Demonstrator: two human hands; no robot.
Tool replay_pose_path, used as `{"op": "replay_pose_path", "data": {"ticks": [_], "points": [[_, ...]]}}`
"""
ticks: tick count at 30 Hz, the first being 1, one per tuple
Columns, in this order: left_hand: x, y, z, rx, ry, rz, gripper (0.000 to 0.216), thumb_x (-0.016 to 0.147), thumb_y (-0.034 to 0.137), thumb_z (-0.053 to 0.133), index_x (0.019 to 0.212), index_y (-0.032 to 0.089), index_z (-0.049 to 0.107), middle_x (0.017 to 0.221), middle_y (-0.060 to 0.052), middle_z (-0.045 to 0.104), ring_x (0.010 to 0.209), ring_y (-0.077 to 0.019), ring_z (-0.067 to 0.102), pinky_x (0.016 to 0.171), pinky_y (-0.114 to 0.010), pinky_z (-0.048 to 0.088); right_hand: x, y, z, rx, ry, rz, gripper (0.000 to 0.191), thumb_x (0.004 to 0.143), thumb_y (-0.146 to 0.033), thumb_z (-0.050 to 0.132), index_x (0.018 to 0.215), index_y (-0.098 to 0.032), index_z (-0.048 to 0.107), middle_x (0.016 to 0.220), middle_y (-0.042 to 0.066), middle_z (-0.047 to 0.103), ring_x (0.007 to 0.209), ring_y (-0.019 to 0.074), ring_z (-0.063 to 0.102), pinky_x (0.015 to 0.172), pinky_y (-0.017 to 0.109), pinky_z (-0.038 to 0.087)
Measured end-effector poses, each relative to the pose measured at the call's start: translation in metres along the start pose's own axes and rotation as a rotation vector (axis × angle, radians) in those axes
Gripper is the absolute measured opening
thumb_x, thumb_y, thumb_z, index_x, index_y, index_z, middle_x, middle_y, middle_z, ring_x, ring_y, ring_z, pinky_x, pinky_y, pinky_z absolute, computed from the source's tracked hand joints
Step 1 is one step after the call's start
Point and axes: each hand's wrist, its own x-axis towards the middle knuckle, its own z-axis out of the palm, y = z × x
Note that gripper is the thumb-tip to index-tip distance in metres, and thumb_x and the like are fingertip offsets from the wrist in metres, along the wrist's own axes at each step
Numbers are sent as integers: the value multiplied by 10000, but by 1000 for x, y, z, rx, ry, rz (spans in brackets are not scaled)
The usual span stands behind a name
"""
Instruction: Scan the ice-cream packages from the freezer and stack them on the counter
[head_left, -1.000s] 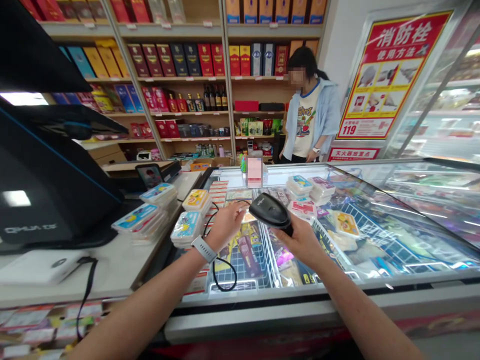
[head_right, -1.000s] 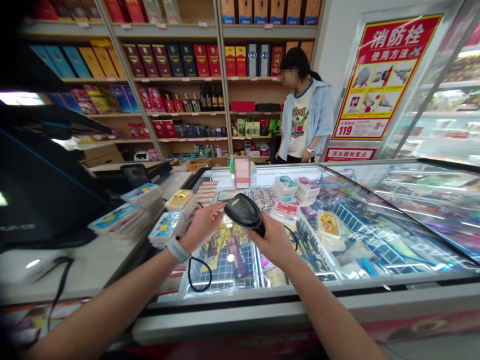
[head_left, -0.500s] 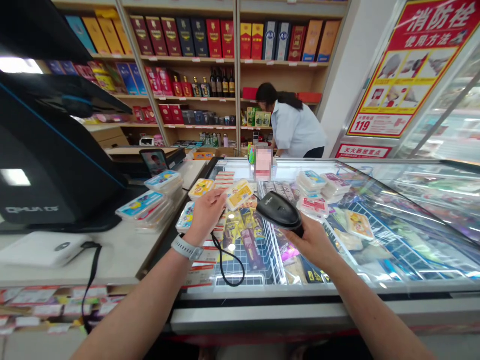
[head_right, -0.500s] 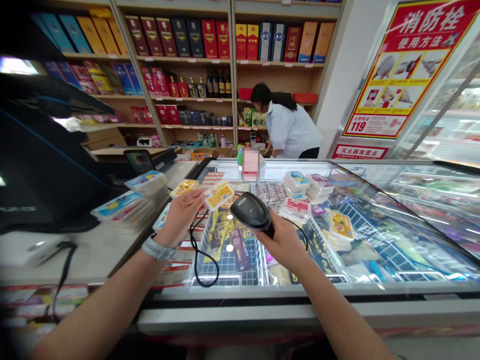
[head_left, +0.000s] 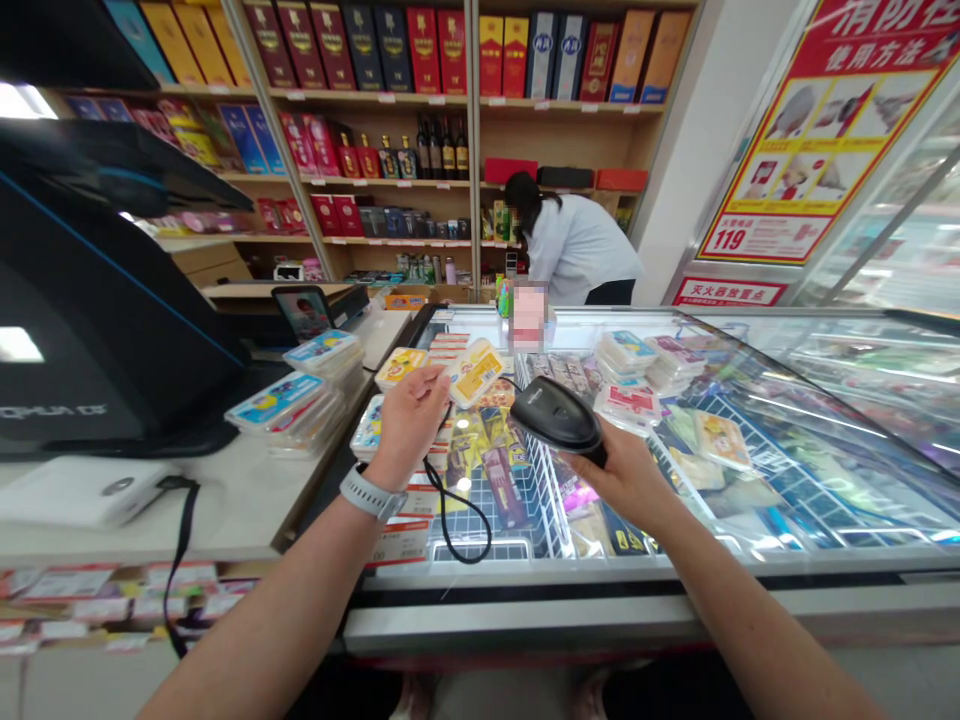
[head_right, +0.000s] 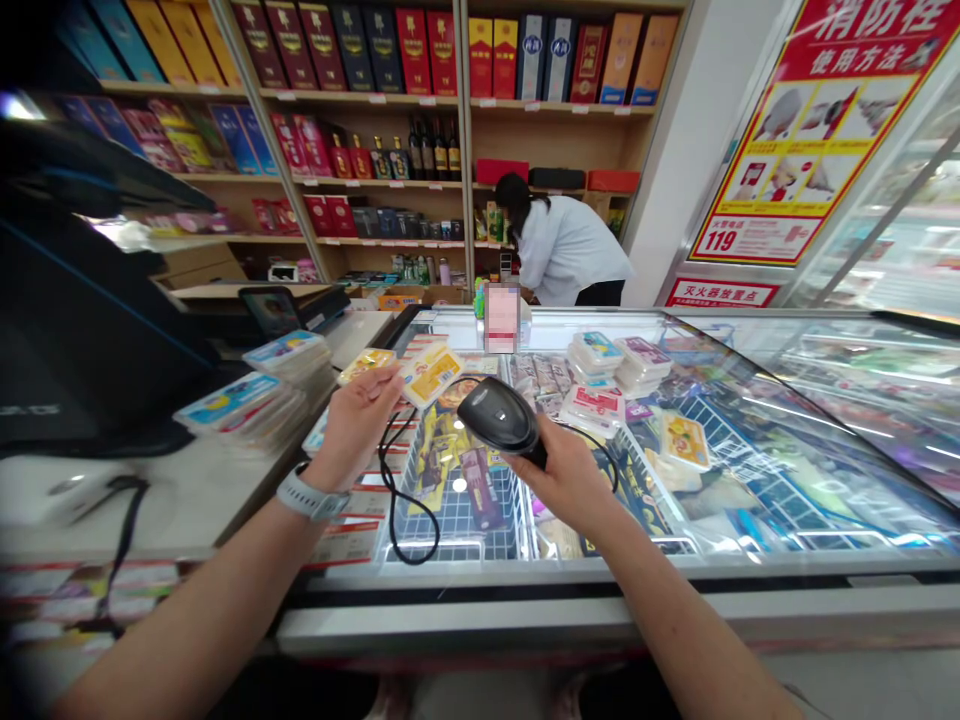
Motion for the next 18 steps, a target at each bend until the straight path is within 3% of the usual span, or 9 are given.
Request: {"op": "replay_pose_path", "data": {"ticks": [18], "points": [[2,-1,-1,28,22,22,397,776,435,681,1042,140,665,936,-87,733,764,-170,678,745,-303,554,1,-1,0,-8,-23,8,273,875,-433,569,992,-186,580,844,50,676,752,214,617,663,300,434]]}}
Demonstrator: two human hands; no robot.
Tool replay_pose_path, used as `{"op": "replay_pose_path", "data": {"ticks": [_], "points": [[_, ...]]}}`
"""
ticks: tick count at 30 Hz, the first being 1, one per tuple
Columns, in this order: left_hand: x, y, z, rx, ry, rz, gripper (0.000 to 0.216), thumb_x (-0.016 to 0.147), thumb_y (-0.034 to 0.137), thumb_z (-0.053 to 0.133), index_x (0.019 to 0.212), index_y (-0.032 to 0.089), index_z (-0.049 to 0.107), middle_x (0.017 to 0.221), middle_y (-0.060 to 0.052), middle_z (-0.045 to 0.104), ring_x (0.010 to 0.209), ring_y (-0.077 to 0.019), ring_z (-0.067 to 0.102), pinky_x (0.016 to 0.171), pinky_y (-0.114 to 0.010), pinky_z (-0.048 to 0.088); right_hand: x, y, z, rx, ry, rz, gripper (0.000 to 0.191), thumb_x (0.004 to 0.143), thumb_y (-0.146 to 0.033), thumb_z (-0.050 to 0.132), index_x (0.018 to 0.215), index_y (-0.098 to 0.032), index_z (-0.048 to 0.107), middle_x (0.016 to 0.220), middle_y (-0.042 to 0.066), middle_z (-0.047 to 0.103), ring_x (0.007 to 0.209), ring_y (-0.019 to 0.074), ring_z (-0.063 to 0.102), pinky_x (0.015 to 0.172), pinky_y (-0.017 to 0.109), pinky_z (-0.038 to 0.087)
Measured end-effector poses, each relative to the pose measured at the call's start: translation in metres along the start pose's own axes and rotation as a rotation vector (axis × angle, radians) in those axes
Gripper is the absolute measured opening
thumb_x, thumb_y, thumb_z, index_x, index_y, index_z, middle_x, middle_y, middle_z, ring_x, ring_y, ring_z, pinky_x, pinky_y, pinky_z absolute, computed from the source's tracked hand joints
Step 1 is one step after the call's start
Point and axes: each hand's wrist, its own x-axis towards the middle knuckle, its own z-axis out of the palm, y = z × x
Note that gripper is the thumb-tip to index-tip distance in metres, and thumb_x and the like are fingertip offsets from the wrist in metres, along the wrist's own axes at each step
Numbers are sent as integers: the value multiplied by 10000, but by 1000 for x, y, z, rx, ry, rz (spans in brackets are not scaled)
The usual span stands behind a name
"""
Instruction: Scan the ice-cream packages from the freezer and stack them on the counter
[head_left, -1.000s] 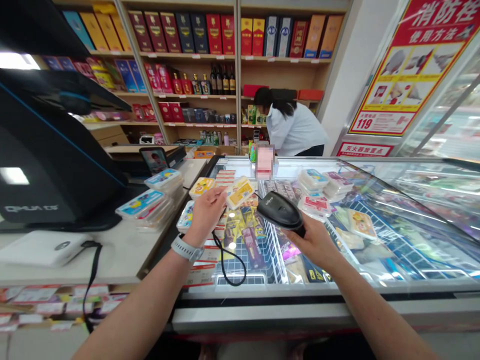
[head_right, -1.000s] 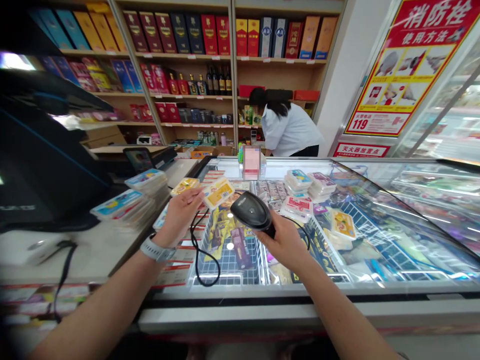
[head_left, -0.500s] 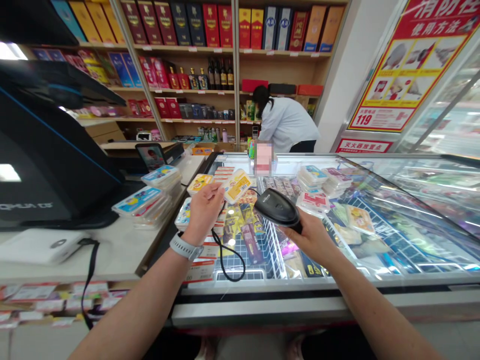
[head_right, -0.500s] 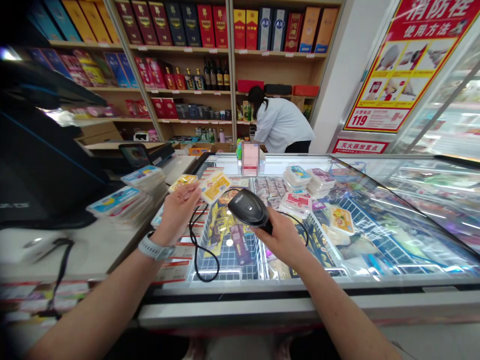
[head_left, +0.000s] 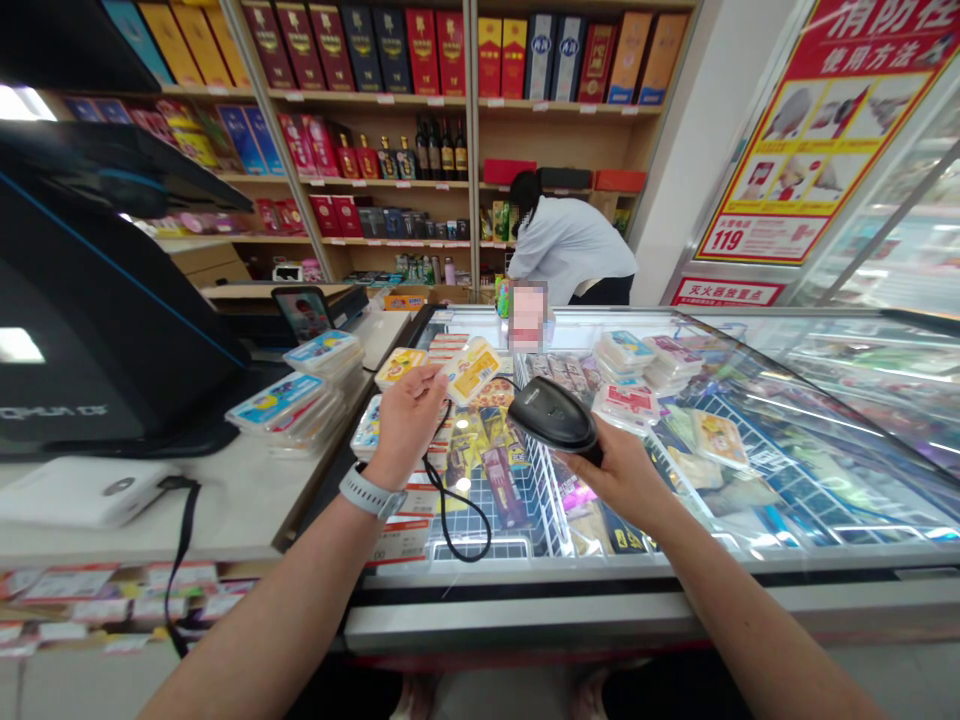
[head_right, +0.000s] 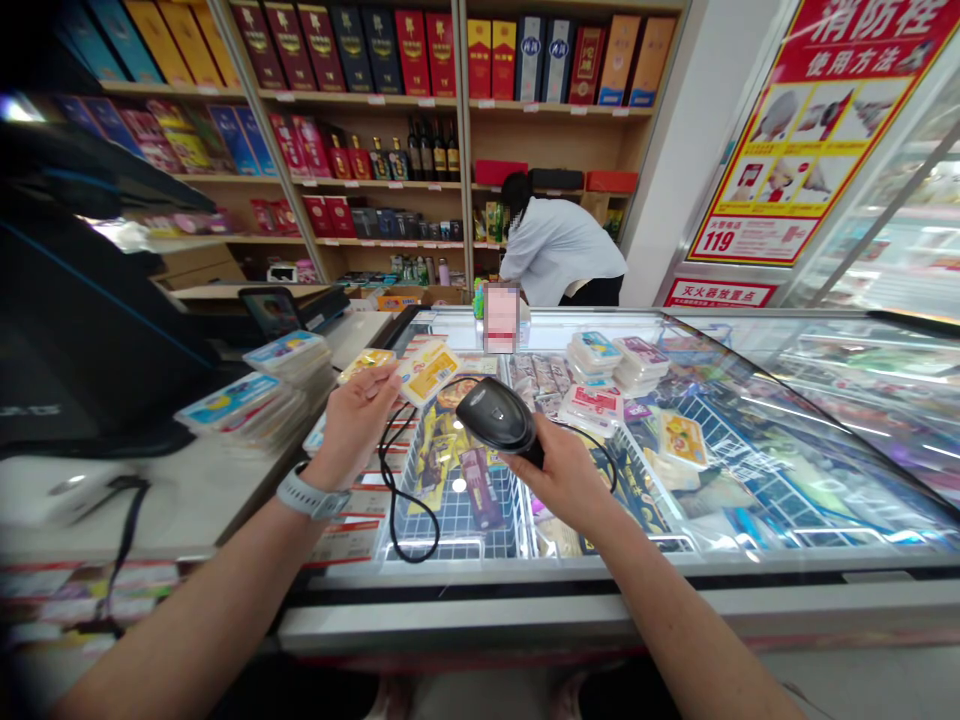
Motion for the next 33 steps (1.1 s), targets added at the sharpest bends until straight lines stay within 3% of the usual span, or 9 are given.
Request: {"op": "replay_pose_path", "data": {"ticks": [12,17,22,28,33], "points": [[1,-4,-3,19,4,22,442,795,467,673,1095,142,659,1030,-106,730,890,-204,698,780,-315,558,-1,3,3,21,-21,10,291,880,-430,569,1052,-194,570,919,72,676,814,233,617,742,334,458],[1,0,-2,21,17,45,421,794,450,673,1080,142,666,1024,-102,731,897,-205,695,783,-315,559,-1,2,3,16,-11,13,292,881,-439,559,1024,-184,566,883,68,668,787,230,611,707,326,443],[5,15,-13,59,130,90,401,811,440,655,1066,131,667,985,-89,729,836,-177,690,732,-271,557,-1,-1,1,14,5,8,287,888,-447,543,1010,-188,558,840,52,659,751,218,604,672,312,430],[21,21,-42,288,305,266,350,849,402,611,1086,149,663,944,-61,715,805,-149,672,761,-249,537,-1,-1,1,25,-3,2,257,890,-427,550,987,-190,561,869,58,658,782,219,609,687,310,434],[28,20,-57,711,359,370,330,887,382,555,1123,183,669,982,-58,707,850,-178,653,818,-303,510,-1,-1,0,46,-3,-5,278,892,-433,542,1022,-188,561,900,67,671,806,230,625,708,315,446]]}}
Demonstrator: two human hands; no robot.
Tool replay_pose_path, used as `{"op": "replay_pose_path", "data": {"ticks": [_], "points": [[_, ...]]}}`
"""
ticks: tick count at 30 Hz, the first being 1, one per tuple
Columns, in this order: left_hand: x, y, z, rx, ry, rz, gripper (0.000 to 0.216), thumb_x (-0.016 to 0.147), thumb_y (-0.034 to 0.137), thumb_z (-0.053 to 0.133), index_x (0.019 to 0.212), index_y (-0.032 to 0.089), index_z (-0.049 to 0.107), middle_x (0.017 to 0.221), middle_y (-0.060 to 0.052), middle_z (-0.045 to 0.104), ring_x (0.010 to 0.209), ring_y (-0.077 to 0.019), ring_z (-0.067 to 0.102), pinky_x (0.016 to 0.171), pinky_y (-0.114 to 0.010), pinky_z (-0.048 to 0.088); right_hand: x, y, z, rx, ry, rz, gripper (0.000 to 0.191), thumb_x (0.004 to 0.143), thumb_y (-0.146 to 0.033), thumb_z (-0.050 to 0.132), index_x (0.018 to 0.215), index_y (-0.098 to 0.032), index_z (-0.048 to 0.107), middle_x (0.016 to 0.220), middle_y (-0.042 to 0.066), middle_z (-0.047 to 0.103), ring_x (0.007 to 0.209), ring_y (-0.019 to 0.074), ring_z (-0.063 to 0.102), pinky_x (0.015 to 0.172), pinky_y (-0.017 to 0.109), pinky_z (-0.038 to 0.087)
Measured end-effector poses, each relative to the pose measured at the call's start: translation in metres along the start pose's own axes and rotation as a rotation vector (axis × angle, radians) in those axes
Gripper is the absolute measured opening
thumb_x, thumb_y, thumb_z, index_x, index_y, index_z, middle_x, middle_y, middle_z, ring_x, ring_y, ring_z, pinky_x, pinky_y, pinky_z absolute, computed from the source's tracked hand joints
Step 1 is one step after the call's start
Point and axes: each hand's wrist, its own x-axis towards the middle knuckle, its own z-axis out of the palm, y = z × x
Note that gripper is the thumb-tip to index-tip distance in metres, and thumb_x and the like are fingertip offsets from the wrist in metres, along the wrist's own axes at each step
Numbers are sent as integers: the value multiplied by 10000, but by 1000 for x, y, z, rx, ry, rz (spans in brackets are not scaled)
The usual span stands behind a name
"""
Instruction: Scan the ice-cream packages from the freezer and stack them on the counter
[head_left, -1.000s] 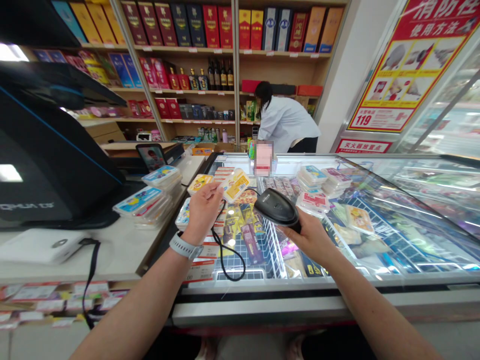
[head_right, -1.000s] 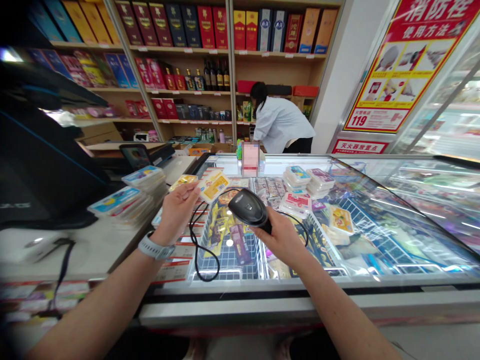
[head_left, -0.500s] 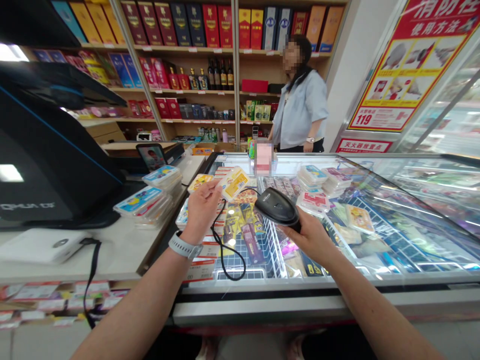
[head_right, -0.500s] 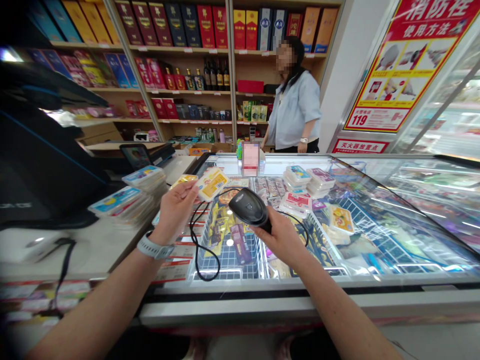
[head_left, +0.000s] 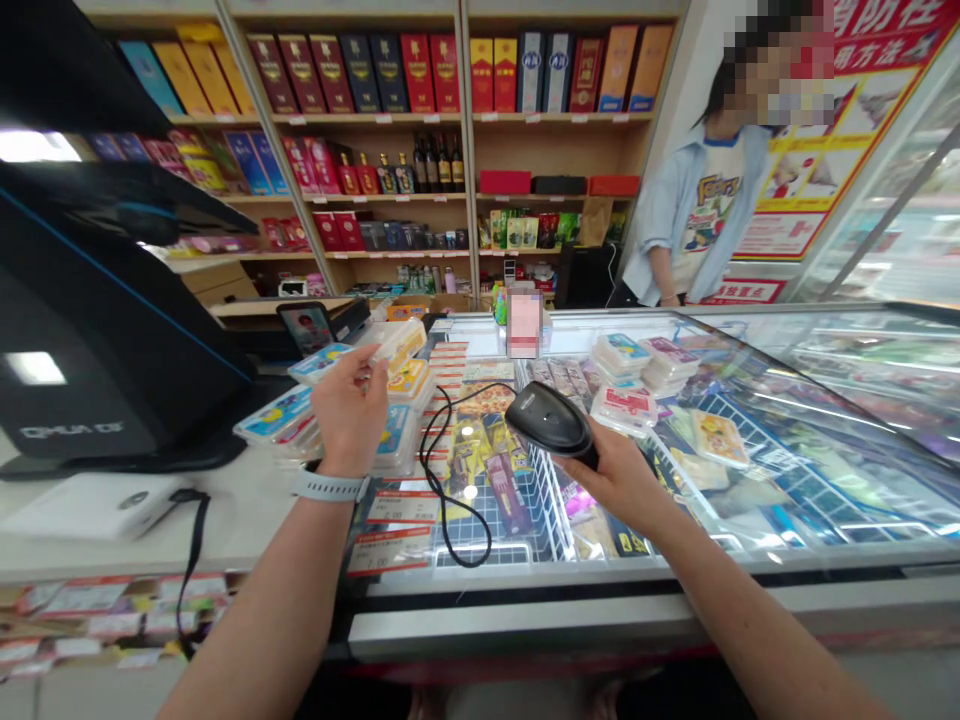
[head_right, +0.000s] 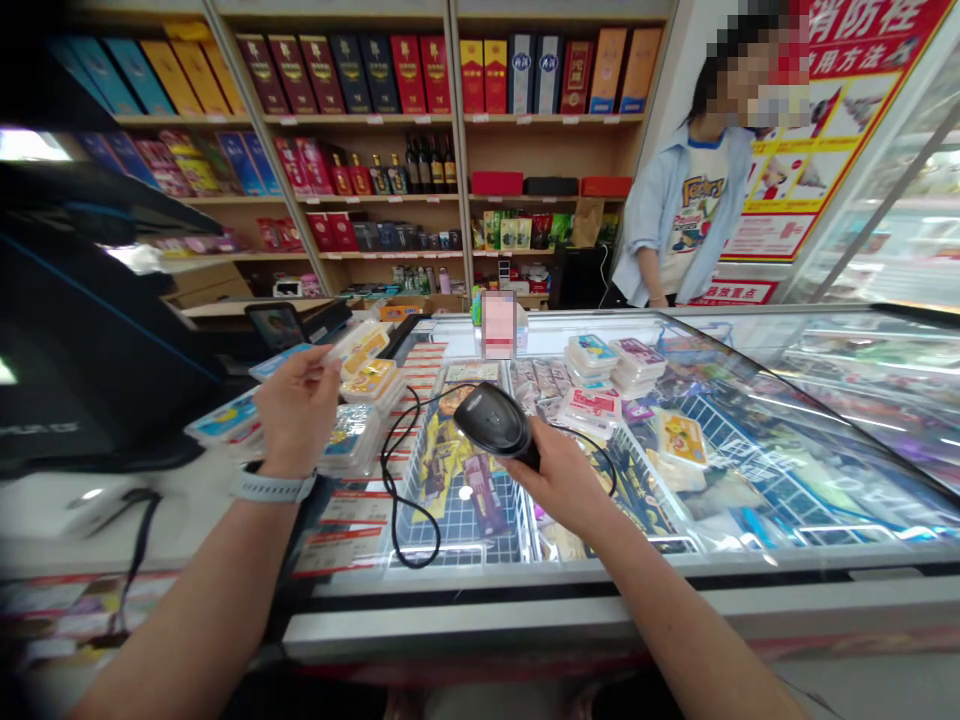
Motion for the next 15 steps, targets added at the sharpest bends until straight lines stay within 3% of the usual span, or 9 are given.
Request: {"op": "replay_pose_path", "data": {"ticks": [5,15], "points": [[5,-3,-5,298,-11,143,332,912,353,504,1160,193,654,1096,-96,683,1030,-250,618,929,-371,451,-1,1,-1,-3,6,10,312,889,-457,539,1029,-179,562,887,76,671,799,242,630,704,325,451],[1,0,-1,480,-148,241,302,903,292,485,1105,183,682,1123,-92,686,1025,-275,607,897,-398,417,-1,2,0,0,12,2,341,886,-474,541,1045,-173,568,893,87,683,804,258,640,712,341,459]]}}
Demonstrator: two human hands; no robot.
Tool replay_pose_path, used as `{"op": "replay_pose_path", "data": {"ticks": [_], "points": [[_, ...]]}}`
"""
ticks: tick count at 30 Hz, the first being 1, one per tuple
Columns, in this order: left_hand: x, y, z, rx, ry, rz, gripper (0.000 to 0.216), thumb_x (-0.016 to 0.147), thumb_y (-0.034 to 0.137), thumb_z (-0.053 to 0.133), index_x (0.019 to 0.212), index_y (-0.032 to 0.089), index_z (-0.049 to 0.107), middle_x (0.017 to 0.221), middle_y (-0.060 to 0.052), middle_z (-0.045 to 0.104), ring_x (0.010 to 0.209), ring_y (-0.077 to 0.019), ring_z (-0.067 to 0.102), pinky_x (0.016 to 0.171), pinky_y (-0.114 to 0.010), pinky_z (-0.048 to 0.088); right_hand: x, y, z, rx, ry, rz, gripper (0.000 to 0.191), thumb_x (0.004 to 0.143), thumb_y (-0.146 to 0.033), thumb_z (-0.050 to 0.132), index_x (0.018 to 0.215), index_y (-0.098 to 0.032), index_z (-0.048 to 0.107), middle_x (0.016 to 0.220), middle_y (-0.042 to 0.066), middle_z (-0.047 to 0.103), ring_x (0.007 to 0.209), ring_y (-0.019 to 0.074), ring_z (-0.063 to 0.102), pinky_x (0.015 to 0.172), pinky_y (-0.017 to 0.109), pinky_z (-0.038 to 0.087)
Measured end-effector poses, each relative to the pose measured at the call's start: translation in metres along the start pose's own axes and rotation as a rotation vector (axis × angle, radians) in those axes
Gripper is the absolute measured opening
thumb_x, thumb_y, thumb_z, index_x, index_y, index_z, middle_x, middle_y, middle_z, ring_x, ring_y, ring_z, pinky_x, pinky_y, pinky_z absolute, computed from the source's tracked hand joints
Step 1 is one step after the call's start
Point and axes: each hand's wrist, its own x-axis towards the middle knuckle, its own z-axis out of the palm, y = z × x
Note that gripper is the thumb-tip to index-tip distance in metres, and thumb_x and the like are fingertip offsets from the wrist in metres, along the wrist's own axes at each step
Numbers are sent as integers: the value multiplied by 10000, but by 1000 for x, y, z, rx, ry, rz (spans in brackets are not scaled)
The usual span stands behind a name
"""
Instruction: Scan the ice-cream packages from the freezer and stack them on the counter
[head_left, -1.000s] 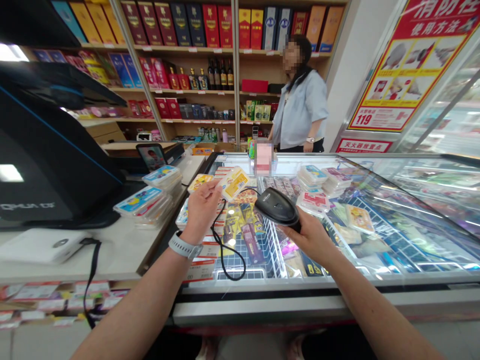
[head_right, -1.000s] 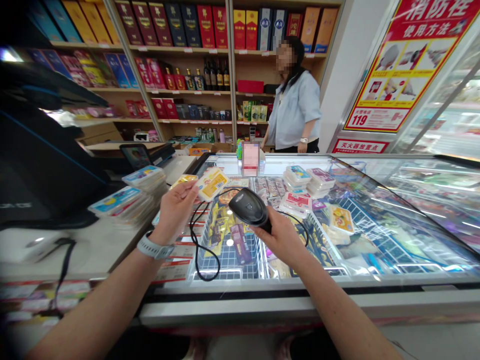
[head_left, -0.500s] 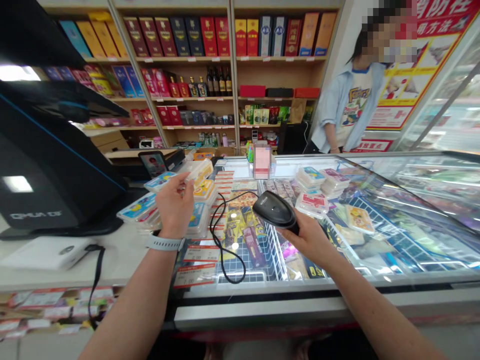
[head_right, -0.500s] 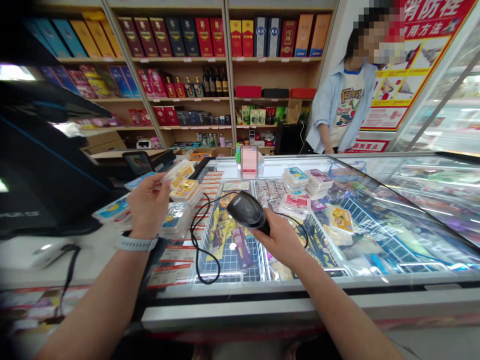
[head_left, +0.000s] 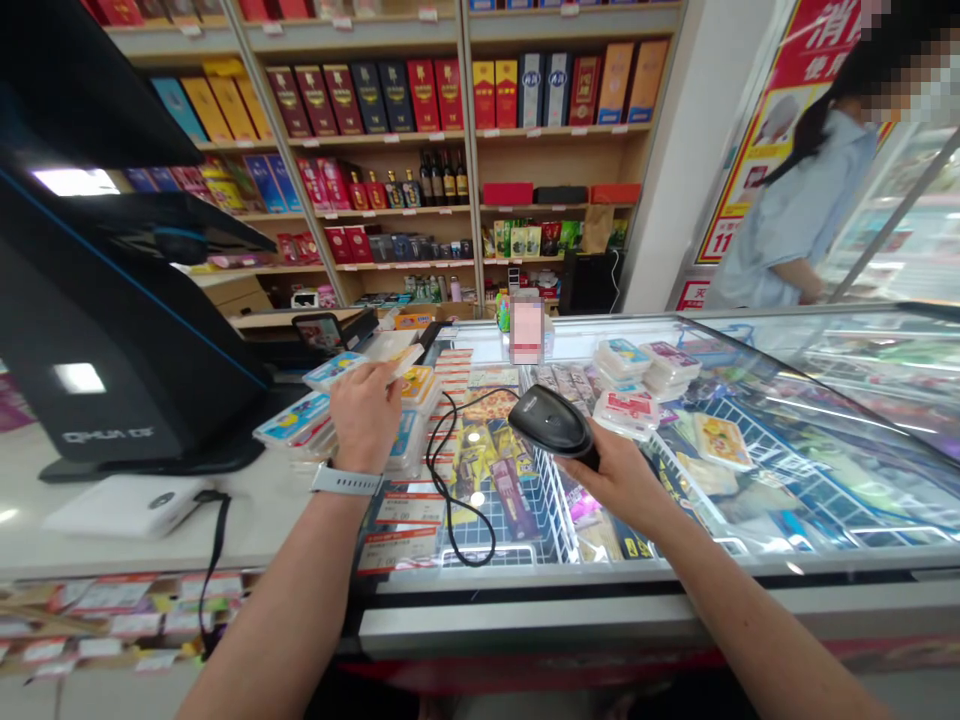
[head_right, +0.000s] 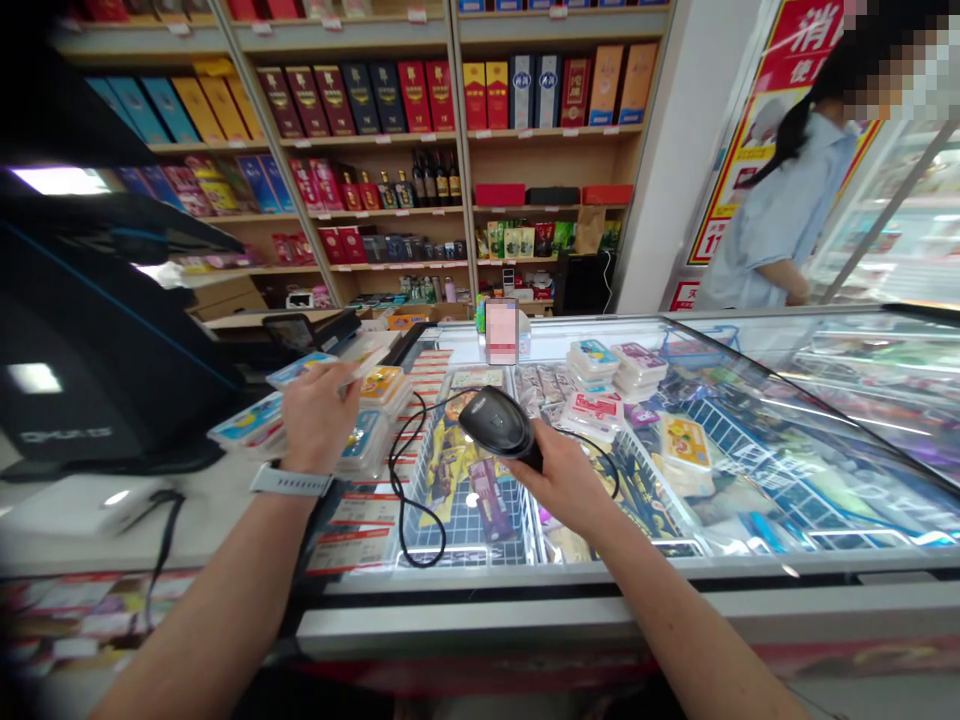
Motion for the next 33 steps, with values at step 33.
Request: {"op": "replay_pose_path", "data": {"ticks": [33], "points": [[-25,146,60,-451,-524,746,183,886,187,517,1001,152,655,1083,-148,679,1082,-270,622,979,-463,480,0,0,-7,68,140,-5,307,880,-420,566,1061,-172,578,918,80,686,811,234,632,725,328,458]]}}
